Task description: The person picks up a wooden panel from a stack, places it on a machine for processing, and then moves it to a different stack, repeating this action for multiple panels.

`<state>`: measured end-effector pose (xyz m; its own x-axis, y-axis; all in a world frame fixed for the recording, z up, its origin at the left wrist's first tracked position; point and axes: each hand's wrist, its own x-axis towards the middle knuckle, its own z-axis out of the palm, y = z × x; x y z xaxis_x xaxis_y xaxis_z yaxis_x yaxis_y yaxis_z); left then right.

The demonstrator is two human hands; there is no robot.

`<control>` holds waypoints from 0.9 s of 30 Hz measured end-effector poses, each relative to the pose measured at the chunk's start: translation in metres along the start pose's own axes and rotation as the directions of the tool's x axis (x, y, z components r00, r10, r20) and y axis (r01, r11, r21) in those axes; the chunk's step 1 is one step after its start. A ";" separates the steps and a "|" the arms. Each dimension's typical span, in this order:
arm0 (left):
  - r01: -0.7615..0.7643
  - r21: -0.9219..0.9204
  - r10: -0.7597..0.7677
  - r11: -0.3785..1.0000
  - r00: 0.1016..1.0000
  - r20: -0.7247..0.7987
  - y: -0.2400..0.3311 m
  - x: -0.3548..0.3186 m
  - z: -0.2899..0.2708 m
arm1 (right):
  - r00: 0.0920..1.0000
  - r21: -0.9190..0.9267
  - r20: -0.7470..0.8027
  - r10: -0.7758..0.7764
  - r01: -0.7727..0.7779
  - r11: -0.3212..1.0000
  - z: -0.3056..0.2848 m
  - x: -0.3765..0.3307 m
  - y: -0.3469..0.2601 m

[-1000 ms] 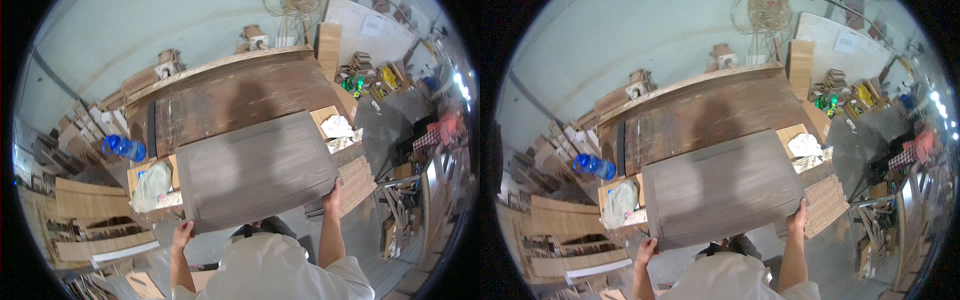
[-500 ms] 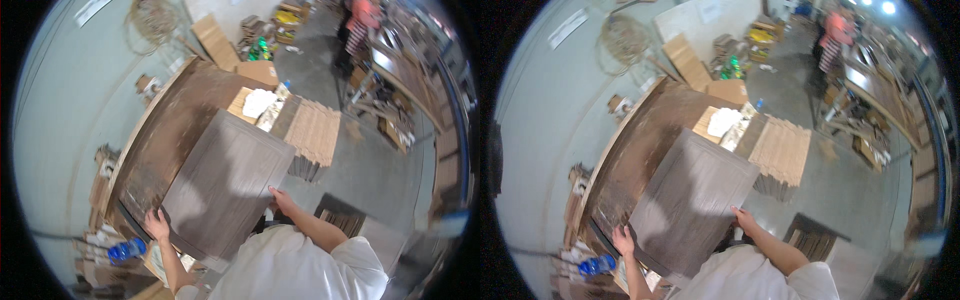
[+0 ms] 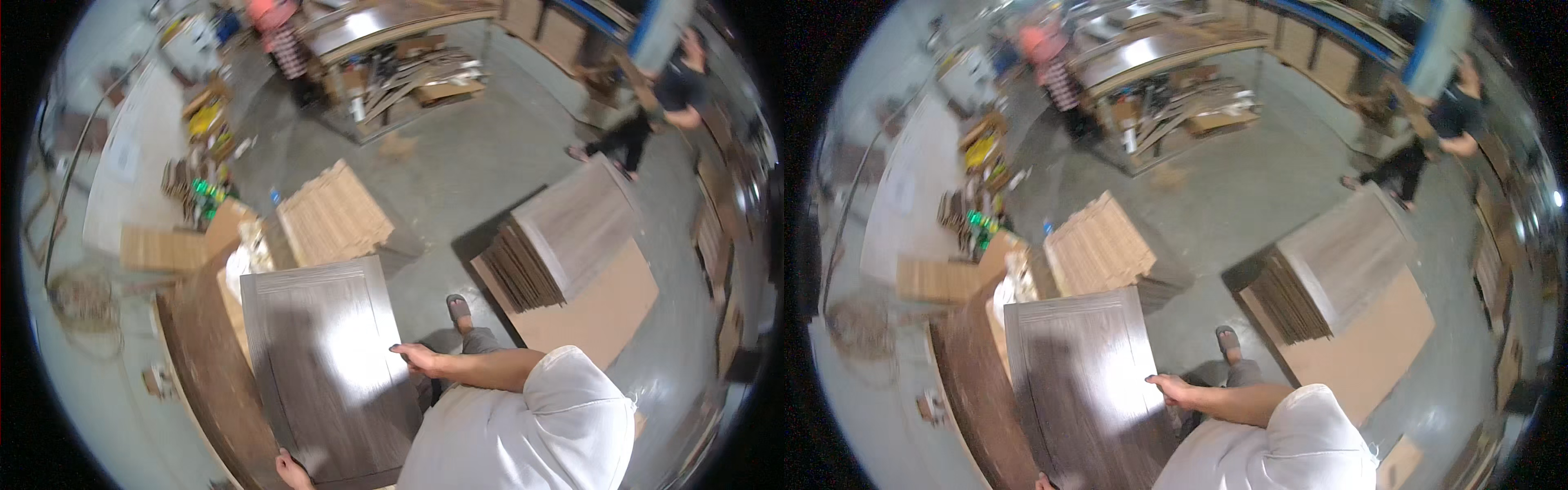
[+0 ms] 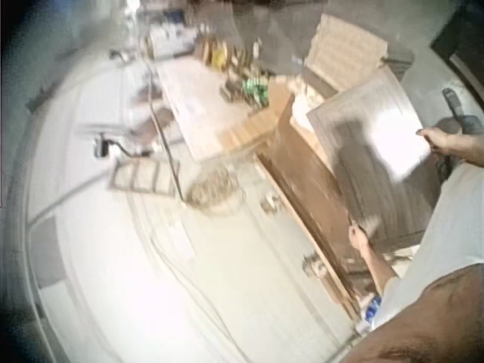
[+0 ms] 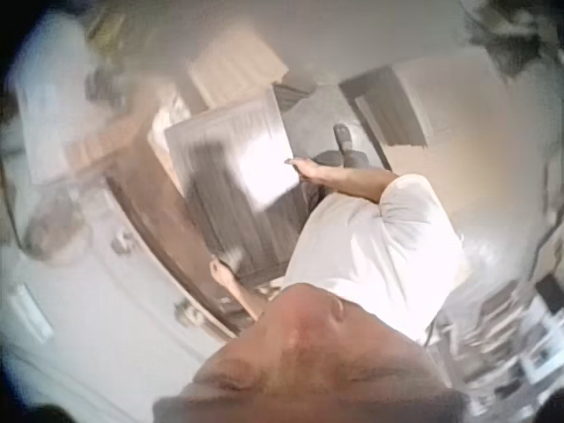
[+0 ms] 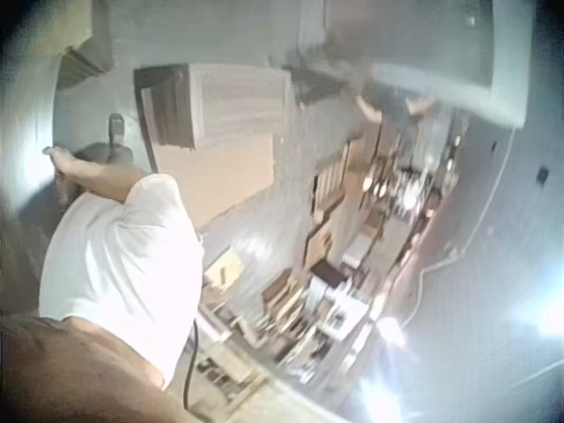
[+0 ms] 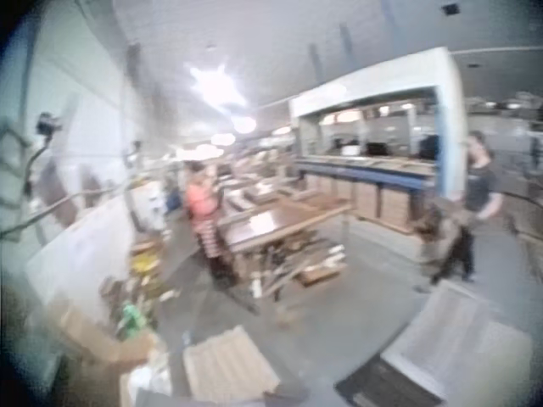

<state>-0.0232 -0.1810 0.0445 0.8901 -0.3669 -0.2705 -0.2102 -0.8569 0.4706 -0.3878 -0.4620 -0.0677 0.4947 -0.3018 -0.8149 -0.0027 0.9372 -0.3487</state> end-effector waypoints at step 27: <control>-0.583 -0.311 0.440 0.750 0.089 0.894 0.630 -0.404 0.621 | -0.007 0.017 -0.998 0.063 0.927 0.374 -0.496 -0.256 -0.001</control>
<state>-0.7661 -0.7974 -0.0718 -0.3744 -0.7331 -0.5678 -0.5512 -0.3164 0.7720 -0.9452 -0.4729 -0.0884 -0.8707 -0.1130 -0.4786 0.4730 0.0732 -0.8780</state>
